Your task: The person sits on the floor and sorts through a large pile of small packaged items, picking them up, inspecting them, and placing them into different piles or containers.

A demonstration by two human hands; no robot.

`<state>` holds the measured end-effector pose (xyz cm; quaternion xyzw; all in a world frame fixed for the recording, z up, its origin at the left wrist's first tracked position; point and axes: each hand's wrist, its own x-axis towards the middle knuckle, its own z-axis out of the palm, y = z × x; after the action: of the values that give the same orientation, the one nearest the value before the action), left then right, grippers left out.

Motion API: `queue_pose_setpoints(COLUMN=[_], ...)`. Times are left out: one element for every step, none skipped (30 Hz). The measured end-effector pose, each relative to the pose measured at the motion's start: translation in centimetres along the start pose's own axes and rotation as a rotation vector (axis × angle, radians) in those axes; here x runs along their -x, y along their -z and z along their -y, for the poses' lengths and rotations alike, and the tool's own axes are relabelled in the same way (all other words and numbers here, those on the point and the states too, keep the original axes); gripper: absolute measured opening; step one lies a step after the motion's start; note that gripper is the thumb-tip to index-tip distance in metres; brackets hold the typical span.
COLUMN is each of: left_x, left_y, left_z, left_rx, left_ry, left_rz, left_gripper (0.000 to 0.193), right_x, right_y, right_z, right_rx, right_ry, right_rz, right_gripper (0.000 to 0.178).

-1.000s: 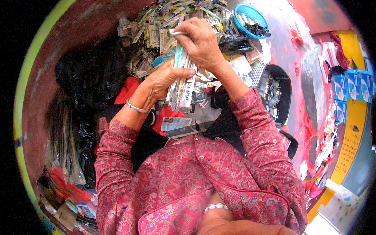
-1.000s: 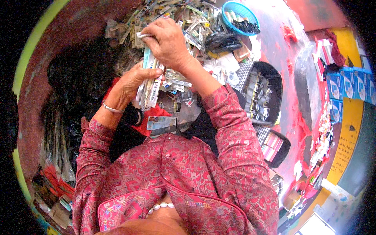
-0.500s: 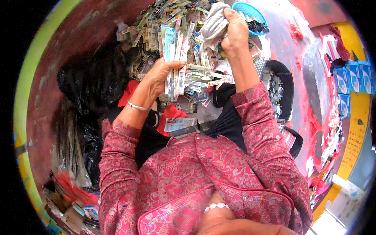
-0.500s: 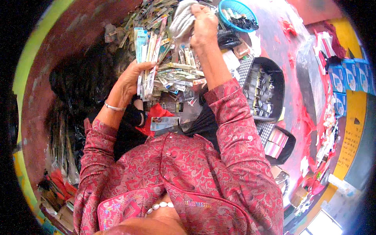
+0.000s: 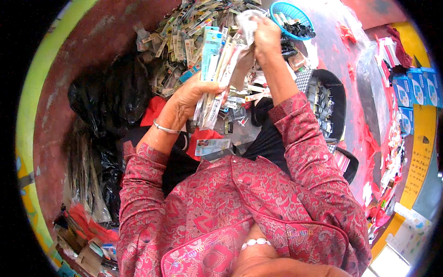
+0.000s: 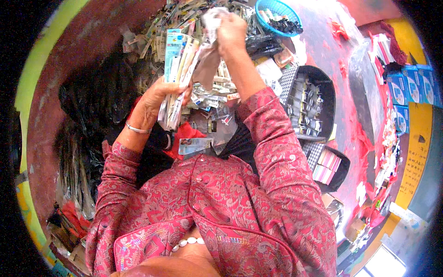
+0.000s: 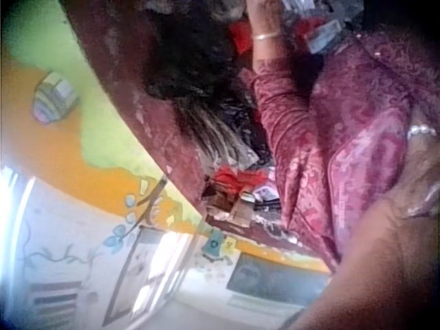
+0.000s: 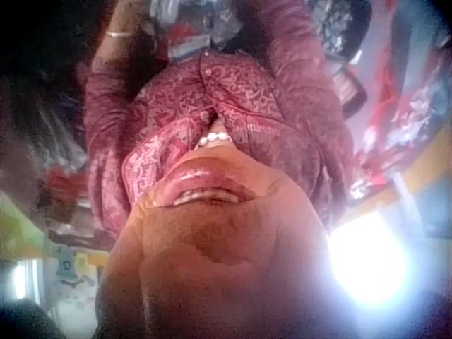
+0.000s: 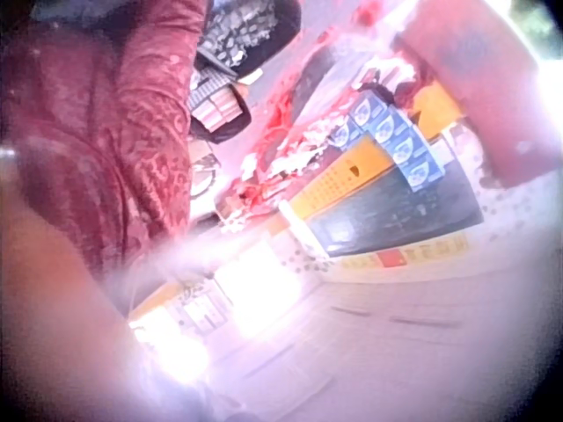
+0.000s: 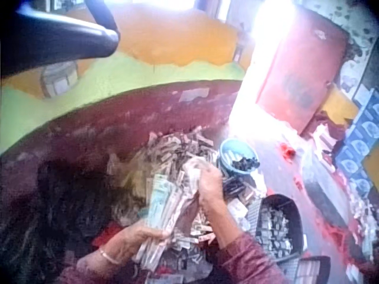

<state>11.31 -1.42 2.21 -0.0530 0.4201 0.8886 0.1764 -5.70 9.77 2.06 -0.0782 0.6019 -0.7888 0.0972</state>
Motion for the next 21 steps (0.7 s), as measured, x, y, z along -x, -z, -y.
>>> queue_pose_setpoints(left_x=[-0.2,-0.7,-1.3,-1.7,-2.2,-2.6,-2.5,-2.4,-2.9,-3.1,-3.3,-3.2,-3.3,-3.3,-3.4,-3.3,-3.0,-2.7,-3.0,-2.8,-2.7], left_y=[0.3,1.3,2.0,2.6,2.9,2.8,2.5,2.3,2.9,2.8,2.4,2.0,2.1,2.2,2.1,2.0,1.6,1.3,1.3,1.4,1.1], left_z=[-0.1,-0.1,-0.1,-0.2,-0.4,-0.5,-0.4,-0.3,0.6,0.7,0.7,0.6,0.7,1.1,1.1,0.9,0.6,0.4,0.2,-0.7,-1.4], left_rx=[0.02,0.102,0.122,0.144,0.165,0.193,0.169,0.145,0.082,0.132,0.216,0.301,0.332,0.364,0.398,0.413,0.427,0.443,0.47,0.568,0.597], left_ry=[-0.036,-0.057,-0.047,-0.035,-0.07,-0.069,-0.076,-0.082,-0.124,-0.123,-0.143,-0.163,-0.144,-0.125,-0.11,-0.116,-0.122,-0.123,-0.184,-0.184,-0.192], left_rz=[-0.04,-0.077,-0.177,-0.286,-0.394,-0.462,-0.468,-0.473,-0.499,-0.469,-0.44,-0.413,-0.407,-0.4,-0.395,-0.328,-0.262,-0.195,-0.104,0.049,0.067], left_gripper=[0.03,0.028,0.029,0.03,0.032,0.033,0.032,0.031,0.03,0.028,0.028,0.028,0.029,0.029,0.029,0.03,0.031,0.032,0.033,0.033,0.033], right_x=[-0.1,0.1,0.5,1.2,1.6,2.0,3.5,4.8,4.8,5.6,5.7,5.9,5.9,6.0,5.9,5.7,5.4,5.2,4.9,4.4,4.3], right_y=[0.3,0.5,0.7,0.7,0.1,-0.4,-1.9,-3.4,-3.7,-4.5,-4.7,-4.9,-4.7,-4.4,-4.3,-4.2,-4.1,-3.8,-3.5,-3.5,-3.6], right_z=[0.3,0.6,1.0,1.4,1.2,1.0,1.8,2.4,1.0,0.7,-0.9,-1.8,-2.2,-2.5,-2.4,-2.3,-1.9,-1.7,-1.6,-1.7,-1.3], right_rx=[-0.062,-0.124,-0.179,-0.181,-0.165,-0.149,-0.154,-0.158,-0.047,0.154,0.381,0.609,0.671,0.733,0.796,0.783,0.77,0.76,0.769,0.792,0.741], right_ry=[-0.025,-0.051,-0.079,-0.104,-0.059,-0.011,-0.009,-0.007,0.059,0.166,0.269,0.368,0.405,0.441,0.48,0.518,0.555,0.589,0.598,0.661,0.645], right_rz=[-0.047,-0.093,-0.139,-0.051,-0.026,-0.009,0.01,0.027,0.067,0.066,0.069,0.075,0.068,0.061,0.06,0.05,0.04,0.029,0.054,0.062,0.082], right_gripper=[0.015,0.015,0.015,0.015,0.014,0.014,0.013,0.013,0.012,0.015,0.016,0.018,0.019,0.019,0.02,0.02,0.019,0.019,0.02,0.022,0.02])
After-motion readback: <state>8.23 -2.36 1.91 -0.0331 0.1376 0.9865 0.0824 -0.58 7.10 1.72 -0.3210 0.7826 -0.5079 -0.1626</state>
